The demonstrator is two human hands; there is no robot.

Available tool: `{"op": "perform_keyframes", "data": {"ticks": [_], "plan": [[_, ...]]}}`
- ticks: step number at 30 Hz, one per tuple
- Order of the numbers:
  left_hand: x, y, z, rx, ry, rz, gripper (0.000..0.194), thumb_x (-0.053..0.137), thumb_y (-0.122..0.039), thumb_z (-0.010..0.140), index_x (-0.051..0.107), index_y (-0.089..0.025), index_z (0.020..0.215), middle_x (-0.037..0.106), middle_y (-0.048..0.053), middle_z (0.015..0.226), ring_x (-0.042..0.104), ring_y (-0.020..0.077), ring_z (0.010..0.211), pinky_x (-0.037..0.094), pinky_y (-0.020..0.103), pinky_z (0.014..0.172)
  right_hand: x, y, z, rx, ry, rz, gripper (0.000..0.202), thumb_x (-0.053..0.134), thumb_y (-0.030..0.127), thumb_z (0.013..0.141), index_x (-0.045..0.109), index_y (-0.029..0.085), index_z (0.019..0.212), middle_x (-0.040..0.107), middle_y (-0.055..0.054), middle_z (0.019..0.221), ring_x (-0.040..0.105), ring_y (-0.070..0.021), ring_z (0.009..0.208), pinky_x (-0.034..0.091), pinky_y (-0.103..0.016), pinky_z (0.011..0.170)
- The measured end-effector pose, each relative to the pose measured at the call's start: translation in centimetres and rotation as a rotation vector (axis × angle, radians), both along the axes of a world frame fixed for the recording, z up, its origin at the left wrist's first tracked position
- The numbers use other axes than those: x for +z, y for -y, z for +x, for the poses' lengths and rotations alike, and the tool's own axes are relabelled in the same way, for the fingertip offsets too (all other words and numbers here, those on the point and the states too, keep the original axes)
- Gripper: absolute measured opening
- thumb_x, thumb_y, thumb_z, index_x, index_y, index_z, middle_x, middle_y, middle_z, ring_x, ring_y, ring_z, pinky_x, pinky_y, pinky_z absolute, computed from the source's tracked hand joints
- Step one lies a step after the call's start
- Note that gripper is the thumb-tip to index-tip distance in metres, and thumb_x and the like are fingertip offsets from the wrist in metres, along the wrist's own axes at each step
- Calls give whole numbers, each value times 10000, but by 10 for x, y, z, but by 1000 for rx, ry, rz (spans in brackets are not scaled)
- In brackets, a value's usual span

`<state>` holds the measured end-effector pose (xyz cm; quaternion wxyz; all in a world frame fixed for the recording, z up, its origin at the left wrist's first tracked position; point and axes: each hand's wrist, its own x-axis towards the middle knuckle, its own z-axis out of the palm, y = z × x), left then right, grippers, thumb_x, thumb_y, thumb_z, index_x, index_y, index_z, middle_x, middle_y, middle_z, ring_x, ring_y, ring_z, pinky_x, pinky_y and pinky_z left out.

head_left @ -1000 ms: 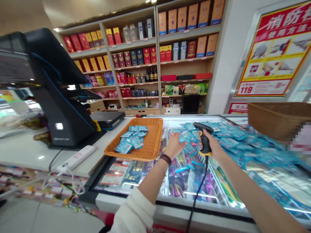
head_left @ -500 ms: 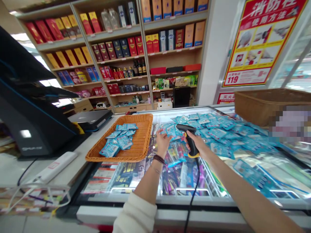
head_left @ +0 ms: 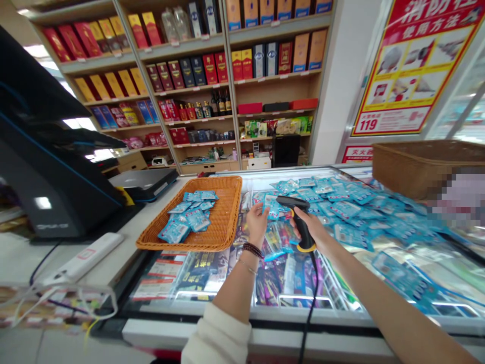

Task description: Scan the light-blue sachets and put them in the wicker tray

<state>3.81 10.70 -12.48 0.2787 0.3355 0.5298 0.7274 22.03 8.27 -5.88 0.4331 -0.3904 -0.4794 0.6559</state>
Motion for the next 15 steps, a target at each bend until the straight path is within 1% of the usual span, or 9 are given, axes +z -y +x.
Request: {"op": "perform_keyframes", "data": {"ticks": [4,8,11,15], "plan": [[0,1,0,5,6,-3,265,899,-198,756,763,-152,979,807,134,989,778,266,983,599,419,969,-1,0,-1,1,-12,11,447,821,589,824,618,200,736,623,4,572,510,-103,376,417,-223,346],[0,1,0,11,12,14,306,923,-231,732,763,-158,983,804,116,967,771,257,974,600,407,955,-1,0,-1,4,-11,13,440,817,582,832,619,201,735,618,3,560,509,-105,375,419,-224,346],[1,2,1,25,8,9,318,926,-248,727,761,-156,982,807,121,1000,768,256,979,597,409,962,0,0,-1,6,1,6,441,812,594,831,629,202,744,609,1,533,506,-111,371,414,-225,343],[4,4,3,22,14,6,344,926,-278,727,760,-149,999,806,128,1017,769,265,1008,590,421,982,1,0,0,13,2,9,468,833,617,798,631,200,736,610,2,531,506,-109,369,412,-222,338]]}}
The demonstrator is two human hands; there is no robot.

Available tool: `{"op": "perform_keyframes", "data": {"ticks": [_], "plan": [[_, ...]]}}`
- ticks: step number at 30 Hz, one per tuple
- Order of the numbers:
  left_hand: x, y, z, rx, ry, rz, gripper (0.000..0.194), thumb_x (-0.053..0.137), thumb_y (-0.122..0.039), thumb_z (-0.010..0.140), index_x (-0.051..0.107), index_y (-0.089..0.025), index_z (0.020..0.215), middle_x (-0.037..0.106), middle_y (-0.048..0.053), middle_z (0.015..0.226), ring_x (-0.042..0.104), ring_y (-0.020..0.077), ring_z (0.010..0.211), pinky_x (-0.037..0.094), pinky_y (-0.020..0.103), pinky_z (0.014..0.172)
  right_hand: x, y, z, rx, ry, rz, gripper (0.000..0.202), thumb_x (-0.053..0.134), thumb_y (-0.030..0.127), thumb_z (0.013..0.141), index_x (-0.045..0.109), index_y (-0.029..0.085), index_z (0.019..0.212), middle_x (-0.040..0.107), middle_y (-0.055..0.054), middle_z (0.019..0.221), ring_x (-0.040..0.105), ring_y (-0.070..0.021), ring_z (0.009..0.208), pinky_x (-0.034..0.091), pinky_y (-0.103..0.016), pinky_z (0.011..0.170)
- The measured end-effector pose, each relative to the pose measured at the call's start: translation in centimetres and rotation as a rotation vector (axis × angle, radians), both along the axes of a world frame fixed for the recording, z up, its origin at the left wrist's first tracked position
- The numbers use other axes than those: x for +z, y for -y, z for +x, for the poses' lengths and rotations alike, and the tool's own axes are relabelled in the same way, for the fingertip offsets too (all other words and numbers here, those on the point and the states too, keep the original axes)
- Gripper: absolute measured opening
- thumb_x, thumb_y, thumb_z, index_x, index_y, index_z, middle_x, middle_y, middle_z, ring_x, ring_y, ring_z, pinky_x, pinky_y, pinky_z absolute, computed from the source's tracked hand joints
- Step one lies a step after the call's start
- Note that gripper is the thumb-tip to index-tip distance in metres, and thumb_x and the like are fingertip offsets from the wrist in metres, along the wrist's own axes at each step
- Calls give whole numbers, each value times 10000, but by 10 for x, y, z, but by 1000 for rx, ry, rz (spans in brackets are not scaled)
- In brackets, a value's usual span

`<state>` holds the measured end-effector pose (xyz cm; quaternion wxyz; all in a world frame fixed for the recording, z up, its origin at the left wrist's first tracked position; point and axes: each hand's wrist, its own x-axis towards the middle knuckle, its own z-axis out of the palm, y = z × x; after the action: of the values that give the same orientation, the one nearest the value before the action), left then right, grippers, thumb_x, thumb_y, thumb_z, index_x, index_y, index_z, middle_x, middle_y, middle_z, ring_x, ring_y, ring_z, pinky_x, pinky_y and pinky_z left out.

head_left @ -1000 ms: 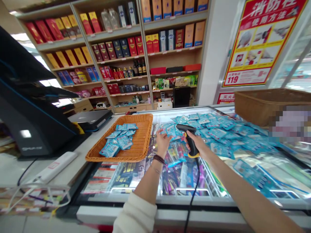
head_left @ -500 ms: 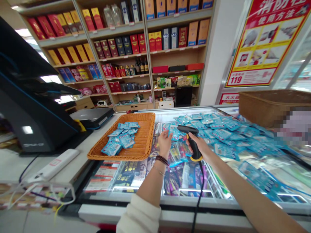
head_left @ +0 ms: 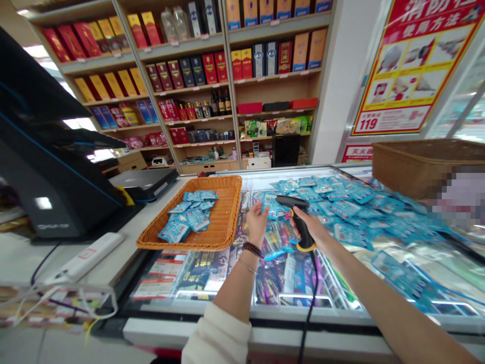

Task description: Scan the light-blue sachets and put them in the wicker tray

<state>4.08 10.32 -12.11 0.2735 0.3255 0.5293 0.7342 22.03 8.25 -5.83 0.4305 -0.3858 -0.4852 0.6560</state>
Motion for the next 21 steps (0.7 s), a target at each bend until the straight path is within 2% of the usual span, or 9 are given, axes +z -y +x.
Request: {"op": "perform_keyframes", "data": {"ticks": [7,10,15,18,21], "plan": [[9,5,2,-17,1,-23,350,912,-322,738,754,-153,1000,806,146,1029,770,281,1021,585,437,995,1,2,-1,6,-19,-6,487,862,618,761,638,188,718,613,6,553,514,-98,373,408,-205,330],[18,12,2,14,-23,-18,333,885,-320,772,749,-153,1026,799,164,1081,766,283,1024,589,423,972,6,5,-1,10,-60,7,475,865,607,764,650,184,737,614,13,576,507,-90,373,416,-202,333],[39,23,-1,88,-126,34,352,769,-262,880,701,-178,1215,773,140,1169,729,255,1091,569,379,976,19,0,-7,-3,-185,-30,386,855,544,803,691,201,866,621,29,619,523,-93,405,438,-195,341],[57,27,-16,99,-176,46,384,757,-235,882,685,-198,1258,762,124,1185,719,248,1109,557,369,999,28,-9,-20,-52,-216,-55,314,820,493,852,692,206,861,618,26,602,519,-93,397,435,-188,334],[77,35,-46,126,-193,70,401,743,-184,870,673,-195,1265,752,129,1212,712,240,1138,549,354,1020,38,-14,-42,-34,-255,-71,283,817,455,862,678,208,853,617,26,600,526,-95,398,452,-188,340]]}}
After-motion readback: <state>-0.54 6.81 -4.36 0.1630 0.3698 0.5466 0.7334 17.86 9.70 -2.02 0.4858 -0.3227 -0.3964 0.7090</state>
